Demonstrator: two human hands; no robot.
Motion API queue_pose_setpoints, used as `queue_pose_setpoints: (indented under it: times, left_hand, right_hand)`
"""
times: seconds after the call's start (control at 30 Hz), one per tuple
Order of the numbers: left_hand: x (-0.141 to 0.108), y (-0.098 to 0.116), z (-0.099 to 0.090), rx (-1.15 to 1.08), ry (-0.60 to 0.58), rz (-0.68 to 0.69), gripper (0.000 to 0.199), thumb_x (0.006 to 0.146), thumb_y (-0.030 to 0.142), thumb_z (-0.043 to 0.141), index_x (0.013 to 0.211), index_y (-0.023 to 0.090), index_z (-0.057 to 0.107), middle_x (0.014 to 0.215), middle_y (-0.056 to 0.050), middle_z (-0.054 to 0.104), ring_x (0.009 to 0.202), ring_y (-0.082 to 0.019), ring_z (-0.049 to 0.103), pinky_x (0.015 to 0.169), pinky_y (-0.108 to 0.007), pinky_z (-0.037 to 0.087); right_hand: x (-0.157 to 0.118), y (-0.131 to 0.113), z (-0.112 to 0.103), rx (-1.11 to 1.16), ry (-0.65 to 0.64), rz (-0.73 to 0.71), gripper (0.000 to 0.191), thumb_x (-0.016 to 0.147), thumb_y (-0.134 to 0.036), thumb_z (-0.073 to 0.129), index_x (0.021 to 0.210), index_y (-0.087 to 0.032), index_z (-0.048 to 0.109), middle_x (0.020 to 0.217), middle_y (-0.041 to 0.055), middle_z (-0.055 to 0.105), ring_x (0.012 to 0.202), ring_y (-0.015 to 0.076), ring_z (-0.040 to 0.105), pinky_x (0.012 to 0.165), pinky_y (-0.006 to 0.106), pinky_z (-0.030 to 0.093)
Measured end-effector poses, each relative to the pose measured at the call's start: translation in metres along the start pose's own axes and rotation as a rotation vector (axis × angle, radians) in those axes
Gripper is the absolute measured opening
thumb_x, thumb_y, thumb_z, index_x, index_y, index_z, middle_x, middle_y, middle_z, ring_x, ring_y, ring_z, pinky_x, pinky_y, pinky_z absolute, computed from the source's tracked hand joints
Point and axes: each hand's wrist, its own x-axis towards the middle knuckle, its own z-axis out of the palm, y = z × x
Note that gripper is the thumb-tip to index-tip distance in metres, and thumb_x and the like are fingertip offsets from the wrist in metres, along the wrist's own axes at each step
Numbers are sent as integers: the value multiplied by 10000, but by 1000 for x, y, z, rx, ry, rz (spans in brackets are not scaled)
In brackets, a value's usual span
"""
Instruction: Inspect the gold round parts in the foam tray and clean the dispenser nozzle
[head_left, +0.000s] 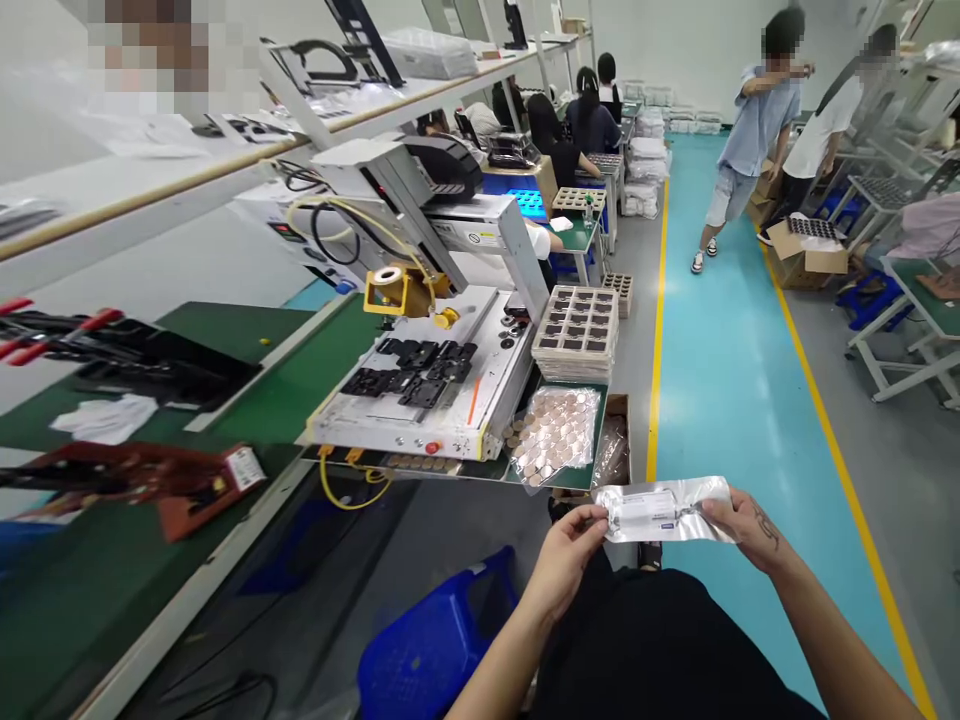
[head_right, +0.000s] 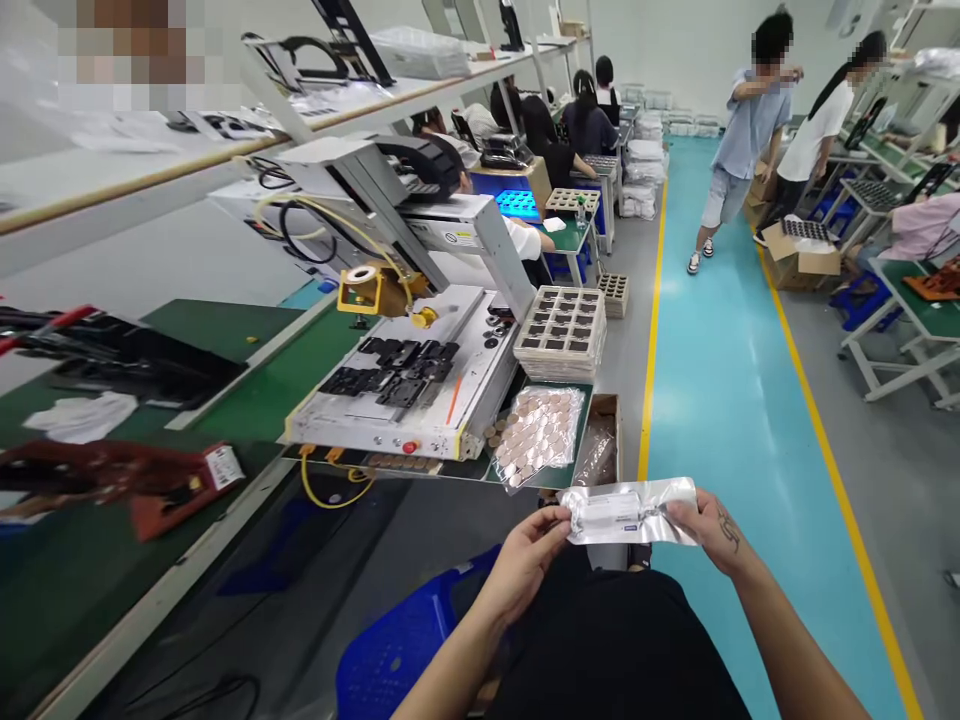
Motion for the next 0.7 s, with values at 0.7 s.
queue_pose_setpoints:
  times: [0.7]
  left_hand:
    - [59,101,33,83,-194,173,590,707,525,967,1131,205,710,1074,-93,778,1049,-298,728,909,-361,567]
  right_hand:
    - [57,18,57,-1,78,-219,658,930,-776,634,1165,-182,792,1103,174,802,955,320,737,855,464,568]
